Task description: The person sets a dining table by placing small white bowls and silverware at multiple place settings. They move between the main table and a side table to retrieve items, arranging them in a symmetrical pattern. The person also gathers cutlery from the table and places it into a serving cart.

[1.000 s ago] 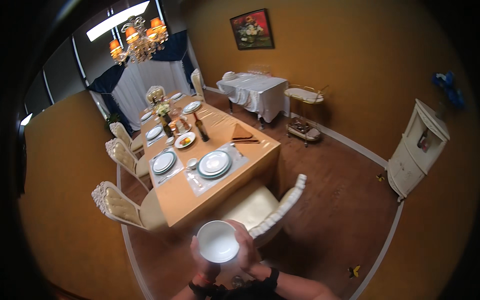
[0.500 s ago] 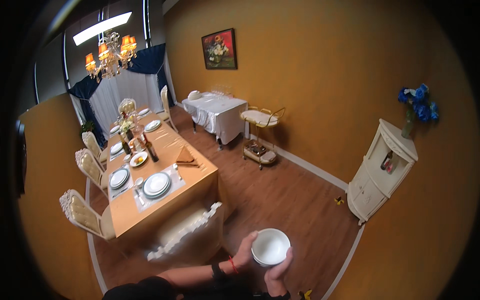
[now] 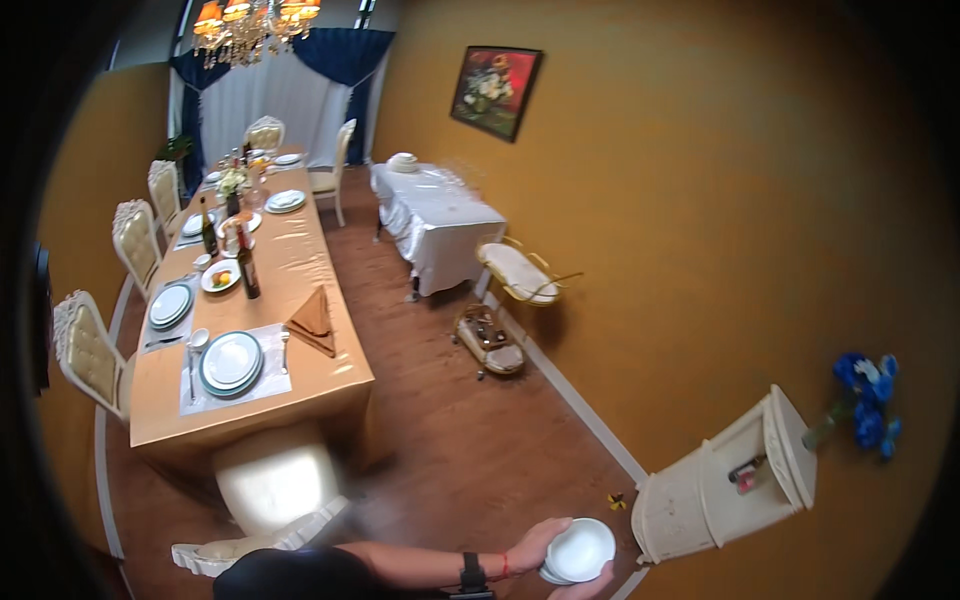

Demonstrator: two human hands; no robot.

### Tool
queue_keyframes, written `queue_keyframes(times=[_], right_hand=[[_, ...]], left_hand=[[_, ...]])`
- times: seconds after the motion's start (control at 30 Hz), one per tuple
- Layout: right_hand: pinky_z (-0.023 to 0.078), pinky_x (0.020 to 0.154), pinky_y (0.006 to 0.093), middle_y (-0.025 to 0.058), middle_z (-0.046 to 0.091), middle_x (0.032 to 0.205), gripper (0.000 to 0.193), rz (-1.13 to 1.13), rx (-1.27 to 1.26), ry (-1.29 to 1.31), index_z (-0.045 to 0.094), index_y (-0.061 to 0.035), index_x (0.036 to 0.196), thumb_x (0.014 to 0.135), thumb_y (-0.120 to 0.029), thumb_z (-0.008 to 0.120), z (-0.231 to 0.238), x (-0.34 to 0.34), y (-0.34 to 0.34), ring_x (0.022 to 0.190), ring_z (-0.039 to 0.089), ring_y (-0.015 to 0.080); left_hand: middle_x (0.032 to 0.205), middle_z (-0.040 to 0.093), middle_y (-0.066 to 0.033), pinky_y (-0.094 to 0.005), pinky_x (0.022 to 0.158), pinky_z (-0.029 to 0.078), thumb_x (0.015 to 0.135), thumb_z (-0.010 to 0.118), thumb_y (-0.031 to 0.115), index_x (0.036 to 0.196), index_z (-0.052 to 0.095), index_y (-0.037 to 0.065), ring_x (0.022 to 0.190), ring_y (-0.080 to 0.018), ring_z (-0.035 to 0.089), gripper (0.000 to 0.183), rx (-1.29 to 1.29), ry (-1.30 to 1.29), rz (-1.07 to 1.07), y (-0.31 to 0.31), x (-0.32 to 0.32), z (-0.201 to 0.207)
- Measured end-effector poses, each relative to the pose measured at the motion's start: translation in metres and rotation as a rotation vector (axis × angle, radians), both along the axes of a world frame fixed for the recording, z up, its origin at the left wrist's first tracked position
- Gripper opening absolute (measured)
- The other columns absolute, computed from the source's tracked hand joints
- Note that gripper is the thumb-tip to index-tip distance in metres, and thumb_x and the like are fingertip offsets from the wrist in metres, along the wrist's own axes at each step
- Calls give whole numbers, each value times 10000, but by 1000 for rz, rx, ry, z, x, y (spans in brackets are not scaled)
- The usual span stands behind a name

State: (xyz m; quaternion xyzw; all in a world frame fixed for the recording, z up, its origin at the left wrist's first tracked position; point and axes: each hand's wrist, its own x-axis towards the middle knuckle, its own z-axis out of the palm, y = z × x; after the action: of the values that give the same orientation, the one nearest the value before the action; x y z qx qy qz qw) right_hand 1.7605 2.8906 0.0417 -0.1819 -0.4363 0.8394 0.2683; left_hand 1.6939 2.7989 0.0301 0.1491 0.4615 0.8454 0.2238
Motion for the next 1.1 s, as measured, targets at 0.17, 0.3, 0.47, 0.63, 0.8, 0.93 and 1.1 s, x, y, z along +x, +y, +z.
queue_keyframes(times=[0.17, 0.3, 0.47, 0.63, 0.8, 0.93, 1.1], right_hand=[[495, 933, 388, 139, 639, 1170, 517, 158, -48, 1, 575, -10, 1223, 960, -415, 391, -11, -114, -3, 1078, 612, 264], [511, 924, 390, 141, 647, 1162, 503, 334, -78, -8, 581, -11, 1221, 958, -402, 405, -37, -224, -24, 1066, 624, 264], [423, 982, 376, 122, 605, 1204, 515, 575, 68, -138, 527, -22, 1256, 971, -423, 373, -38, -371, -74, 1149, 555, 245], [406, 994, 341, 94, 608, 1218, 471, 1012, 114, -113, 515, 2, 1277, 979, -354, 440, -64, -531, -136, 1132, 559, 198], [377, 1022, 326, 101, 596, 1233, 412, 1417, 169, -127, 499, 30, 1294, 981, -238, 482, -15, -617, -229, 1145, 539, 172], [385, 1026, 332, 108, 565, 1277, 423, 1524, 132, -193, 475, 33, 1313, 968, -212, 490, -39, -682, -278, 1181, 518, 184], [394, 1032, 357, 113, 585, 1244, 398, 1510, 123, -275, 487, 19, 1300, 950, -170, 482, -50, -790, -329, 1163, 546, 214]], left_hand=[[1049, 668, -169, -367, 866, 449, 1009, 400, 382, 1053, 656, -18, 949, -291, 603, 477, -115, 88, 180, -2, -113, -30], [1026, 673, -152, -368, 836, 457, 1011, 407, 391, 1036, 654, -20, 907, -261, 611, 480, -166, 101, 411, -22, -216, -80], [1009, 671, -111, -317, 829, 473, 1019, 422, 379, 1069, 645, -38, 913, -153, 602, 476, -89, -164, 585, -88, -337, -75], [1057, 666, -83, -290, 866, 480, 1026, 414, 363, 1148, 626, -22, 944, -140, 612, 457, -69, -223, 829, -181, -442, -46], [1071, 669, -112, -307, 876, 502, 1045, 318, 362, 1170, 595, -26, 972, -168, 646, 492, 101, -234, 1086, -267, -497, -53], [1077, 673, -143, -339, 896, 512, 1038, 319, 394, 1181, 581, -36, 987, -214, 662, 523, 335, -310, 1089, -301, -550, -79], [1131, 650, -130, -319, 940, 465, 1046, 323, 378, 1207, 578, -32, 1031, -186, 622, 509, 202, -300, 1155, -341, -654, -85]])
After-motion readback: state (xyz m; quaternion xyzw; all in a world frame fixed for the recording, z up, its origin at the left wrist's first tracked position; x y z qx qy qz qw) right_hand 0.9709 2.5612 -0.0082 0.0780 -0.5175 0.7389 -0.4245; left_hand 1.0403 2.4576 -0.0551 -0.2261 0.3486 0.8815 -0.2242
